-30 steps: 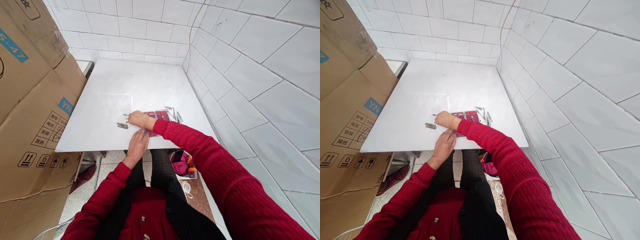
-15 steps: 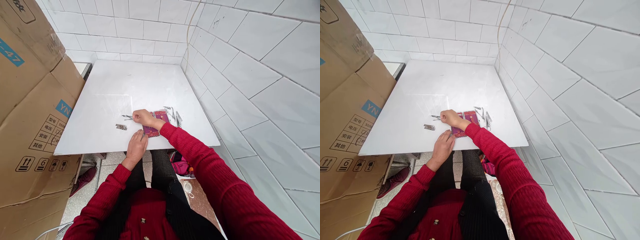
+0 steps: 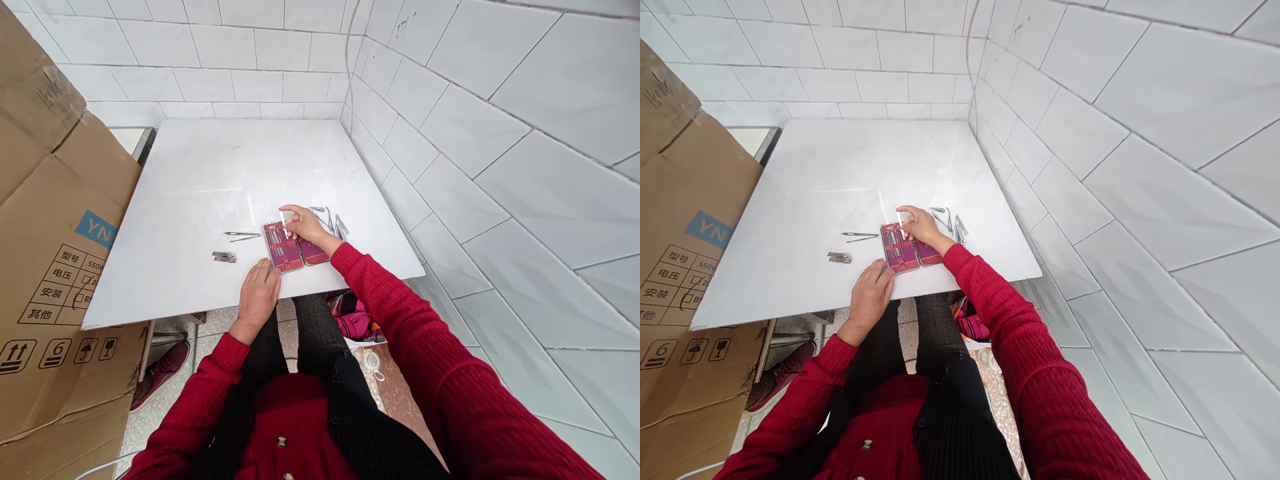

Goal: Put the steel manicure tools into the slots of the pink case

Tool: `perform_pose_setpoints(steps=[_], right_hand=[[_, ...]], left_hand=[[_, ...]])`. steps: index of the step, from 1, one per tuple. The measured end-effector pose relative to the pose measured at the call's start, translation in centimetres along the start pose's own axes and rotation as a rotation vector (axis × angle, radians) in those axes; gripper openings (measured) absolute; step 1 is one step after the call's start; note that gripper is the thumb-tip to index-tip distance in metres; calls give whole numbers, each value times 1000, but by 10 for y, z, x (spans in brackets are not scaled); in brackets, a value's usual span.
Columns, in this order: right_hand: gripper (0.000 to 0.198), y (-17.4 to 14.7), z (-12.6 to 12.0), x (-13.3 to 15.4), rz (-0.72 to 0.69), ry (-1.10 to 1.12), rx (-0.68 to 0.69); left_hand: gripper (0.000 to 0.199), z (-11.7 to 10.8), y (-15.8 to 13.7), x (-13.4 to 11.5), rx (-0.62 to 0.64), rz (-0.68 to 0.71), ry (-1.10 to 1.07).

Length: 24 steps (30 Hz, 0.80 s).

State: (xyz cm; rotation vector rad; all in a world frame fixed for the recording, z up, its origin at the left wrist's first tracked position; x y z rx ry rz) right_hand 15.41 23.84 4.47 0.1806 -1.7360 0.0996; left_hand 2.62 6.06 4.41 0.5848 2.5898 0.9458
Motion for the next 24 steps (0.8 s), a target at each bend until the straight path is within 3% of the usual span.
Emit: perform_pose_setpoints(steps=[11, 14, 19, 24], right_hand=[[41, 0, 4, -1, -8, -117, -23], [36, 0, 3, 2, -38, -272, -61], [34, -4, 3, 22, -248, -569, -149], [41, -4, 2, 18, -260, -685, -145]], left_hand=[[23, 0, 1, 0, 10, 7, -9], [23, 1, 0, 1, 14, 7, -3], [24, 2, 0, 1, 21, 8, 11], [24, 2, 0, 3, 26, -18, -32]])
Point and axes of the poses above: each hand's wrist, its own y-axis towards the middle knuckle, its own z-axis out of the palm, x = y × z, the point moved 8 cm from there along y, towards the middle knuckle, and after that the axes turned 10 degrees about -x, right-handed, at the moved point
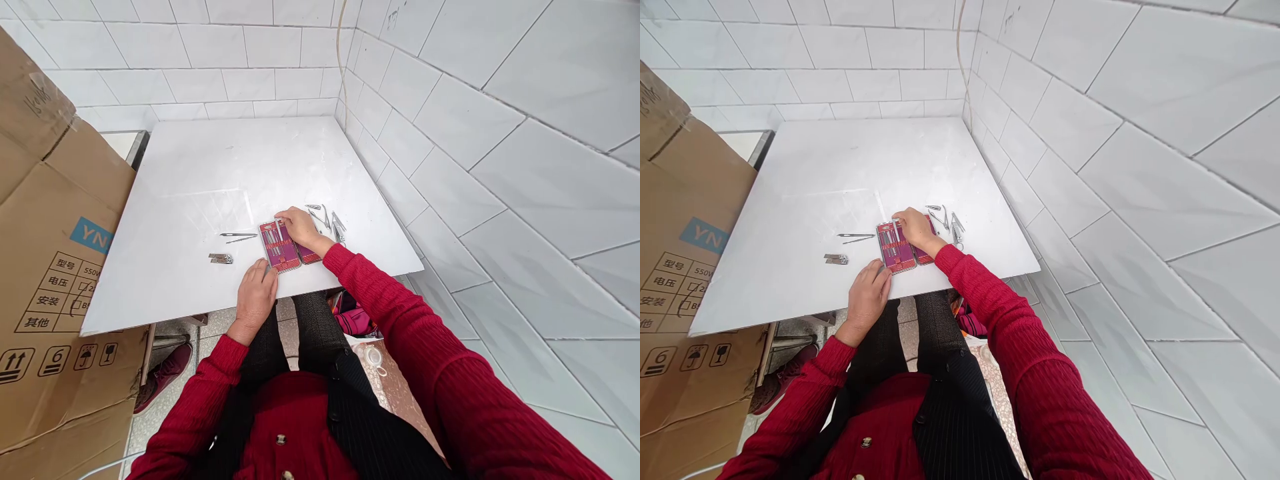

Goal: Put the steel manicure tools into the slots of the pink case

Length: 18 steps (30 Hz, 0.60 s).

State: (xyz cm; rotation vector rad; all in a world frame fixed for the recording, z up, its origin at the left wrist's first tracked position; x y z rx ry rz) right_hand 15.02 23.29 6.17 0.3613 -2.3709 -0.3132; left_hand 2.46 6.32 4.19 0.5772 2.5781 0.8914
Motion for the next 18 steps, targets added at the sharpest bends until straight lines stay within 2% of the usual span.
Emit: perform_pose_setpoints(steps=[8, 18], right_hand=[[49, -6, 2, -6, -24, -47, 2], [48, -9, 2, -2, -45, -66, -5]], left_hand=[[24, -1, 1, -1, 6, -8, -11], [23, -2, 2, -2, -8, 4, -4]])
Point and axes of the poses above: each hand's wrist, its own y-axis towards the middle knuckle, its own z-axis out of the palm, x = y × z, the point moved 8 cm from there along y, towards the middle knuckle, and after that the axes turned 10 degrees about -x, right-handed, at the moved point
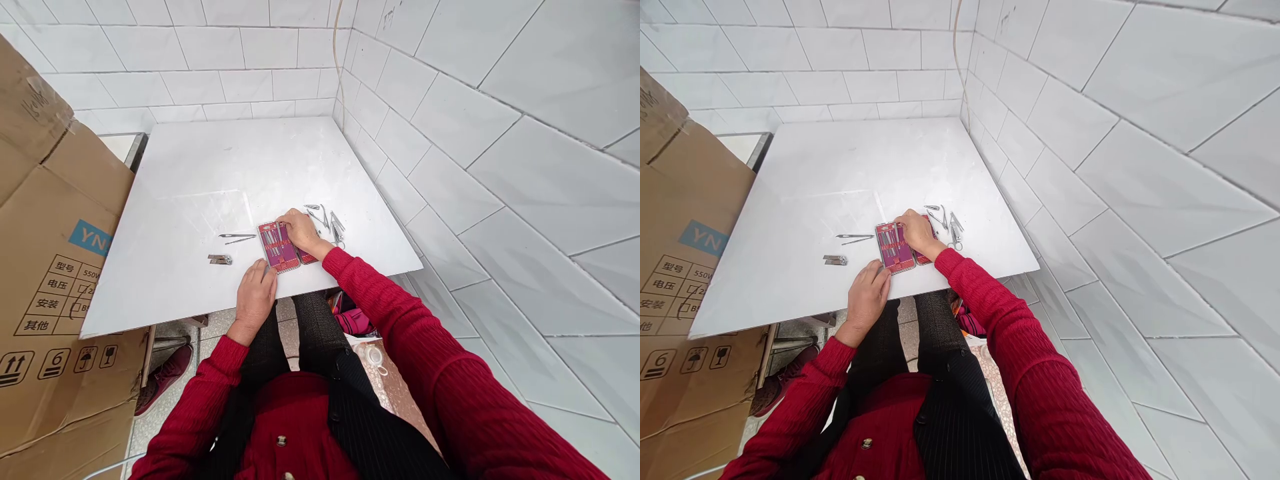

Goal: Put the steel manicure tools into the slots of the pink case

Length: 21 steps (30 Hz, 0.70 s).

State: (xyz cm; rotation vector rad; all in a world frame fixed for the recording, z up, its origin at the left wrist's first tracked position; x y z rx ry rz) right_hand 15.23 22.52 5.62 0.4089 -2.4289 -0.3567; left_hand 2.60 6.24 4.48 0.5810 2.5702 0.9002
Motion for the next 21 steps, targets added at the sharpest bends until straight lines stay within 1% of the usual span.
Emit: perform_pose_setpoints(steps=[4, 7, 12, 17, 21], right_hand=[[43, 2, 1, 1, -11, -10, -2], [45, 1, 4, 1, -18, -20, 1], [46, -7, 8, 3, -74, -52, -2], [45, -16, 8, 3, -82, -95, -9], [41, -22, 6, 8, -115, -155, -5]], left_hand=[[25, 1, -1, 1, 7, -8, -5], [25, 2, -1, 2, 15, -19, -24], [24, 1, 0, 3, 11, -24, -38], [23, 1, 0, 0, 8, 0, 7], [24, 2, 0, 2, 13, -27, -21]])
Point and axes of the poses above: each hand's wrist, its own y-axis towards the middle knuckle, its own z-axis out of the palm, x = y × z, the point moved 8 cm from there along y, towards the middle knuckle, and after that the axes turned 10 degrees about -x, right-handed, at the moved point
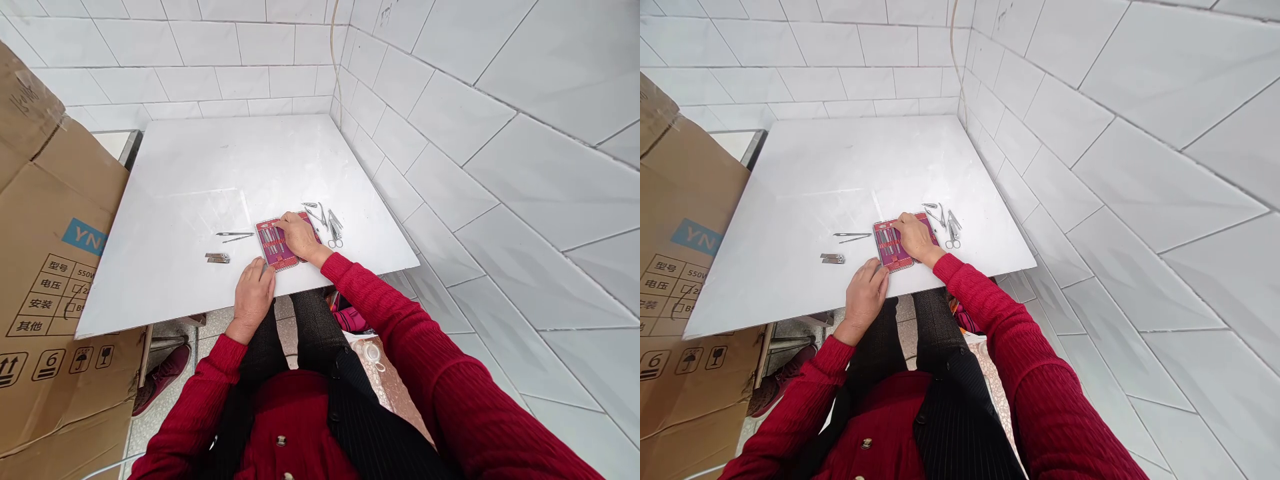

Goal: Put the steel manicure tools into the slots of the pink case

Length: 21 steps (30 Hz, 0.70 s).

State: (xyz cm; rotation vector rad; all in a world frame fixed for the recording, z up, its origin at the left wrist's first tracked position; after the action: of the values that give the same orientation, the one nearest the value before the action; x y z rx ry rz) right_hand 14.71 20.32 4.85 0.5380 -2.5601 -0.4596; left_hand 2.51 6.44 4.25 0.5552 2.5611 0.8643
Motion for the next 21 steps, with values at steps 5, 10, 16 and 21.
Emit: perform_pose_setpoints(steps=[5, 10, 16, 21], right_hand=[[39, -3, -5, 13, -84, -135, 54], [35, -5, -11, 23, -140, -238, 109], [31, 8, -17, 44, -160, -289, 78], [30, 26, 7, 91, -326, -283, 197]], left_hand=[[24, 0, 0, 0, -6, 13, 6], [23, -1, 0, -1, -10, 5, -2], [23, -2, -2, -2, -2, -19, -12], [24, -1, -4, -2, 1, -13, 11]])
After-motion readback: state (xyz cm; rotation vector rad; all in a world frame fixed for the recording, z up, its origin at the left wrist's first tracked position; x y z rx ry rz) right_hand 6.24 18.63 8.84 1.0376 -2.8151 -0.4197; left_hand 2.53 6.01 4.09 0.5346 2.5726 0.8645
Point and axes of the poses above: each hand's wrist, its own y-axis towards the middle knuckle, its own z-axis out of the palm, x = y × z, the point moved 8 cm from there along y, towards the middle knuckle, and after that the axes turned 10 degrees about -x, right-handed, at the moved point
